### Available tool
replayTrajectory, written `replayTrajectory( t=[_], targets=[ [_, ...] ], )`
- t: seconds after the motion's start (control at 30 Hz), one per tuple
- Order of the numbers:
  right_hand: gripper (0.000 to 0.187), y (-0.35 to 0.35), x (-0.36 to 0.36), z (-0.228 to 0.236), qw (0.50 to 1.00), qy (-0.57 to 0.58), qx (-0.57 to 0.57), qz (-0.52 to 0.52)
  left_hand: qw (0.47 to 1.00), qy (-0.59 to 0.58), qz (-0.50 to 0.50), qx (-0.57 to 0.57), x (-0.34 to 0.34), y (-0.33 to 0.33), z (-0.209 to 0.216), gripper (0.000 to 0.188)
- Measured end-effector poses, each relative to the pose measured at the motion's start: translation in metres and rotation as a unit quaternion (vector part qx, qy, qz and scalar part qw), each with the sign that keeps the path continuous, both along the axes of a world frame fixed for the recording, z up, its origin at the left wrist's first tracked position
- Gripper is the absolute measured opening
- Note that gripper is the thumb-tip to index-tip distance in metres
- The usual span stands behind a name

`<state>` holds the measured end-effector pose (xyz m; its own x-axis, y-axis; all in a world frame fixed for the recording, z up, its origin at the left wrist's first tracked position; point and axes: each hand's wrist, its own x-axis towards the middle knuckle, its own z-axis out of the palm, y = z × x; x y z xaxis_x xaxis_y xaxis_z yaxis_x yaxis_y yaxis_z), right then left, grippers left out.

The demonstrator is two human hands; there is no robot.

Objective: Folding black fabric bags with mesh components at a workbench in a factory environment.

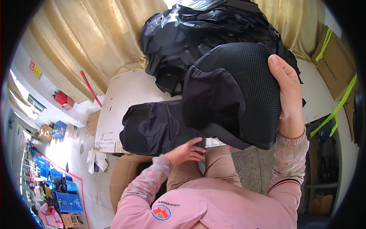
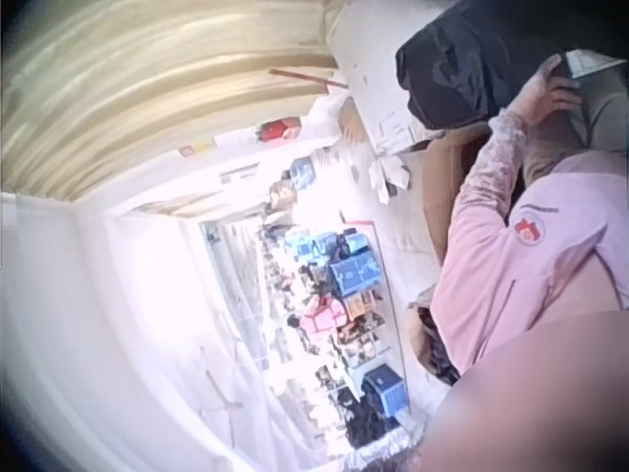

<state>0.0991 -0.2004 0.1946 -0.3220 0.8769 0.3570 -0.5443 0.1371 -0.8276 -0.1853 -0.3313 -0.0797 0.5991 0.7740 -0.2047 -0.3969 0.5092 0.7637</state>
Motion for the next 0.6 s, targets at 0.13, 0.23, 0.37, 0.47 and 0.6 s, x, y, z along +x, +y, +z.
replayTrajectory(
  t=[0.13,0.23,0.37,0.47,0.6],
  targets=[
    [0.025,-0.018,-0.018,0.0,0.999,0.035,-0.022,0.022,0.986,-0.138,0.071,-0.066,0.058,0.022,-0.001,0.091],
    [0.025,-0.027,-0.031,-0.007,0.996,0.062,-0.027,0.052,0.967,-0.189,0.167,-0.048,0.065,0.049,-0.005,0.075],
    [0.017,-0.012,-0.03,-0.056,0.992,-0.103,0.069,-0.03,0.961,-0.196,0.194,0.011,0.069,0.06,0.034,0.047],
    [0.013,0.009,-0.033,-0.12,0.903,-0.331,0.188,-0.198,0.944,-0.262,0.182,-0.088,0.072,0.054,0.071,0.037],
    [0.022,0.054,-0.013,-0.222,0.821,-0.49,0.19,-0.224,0.891,-0.296,0.157,0.306,0.014,0.062,-0.061,0.041]
  ],
)
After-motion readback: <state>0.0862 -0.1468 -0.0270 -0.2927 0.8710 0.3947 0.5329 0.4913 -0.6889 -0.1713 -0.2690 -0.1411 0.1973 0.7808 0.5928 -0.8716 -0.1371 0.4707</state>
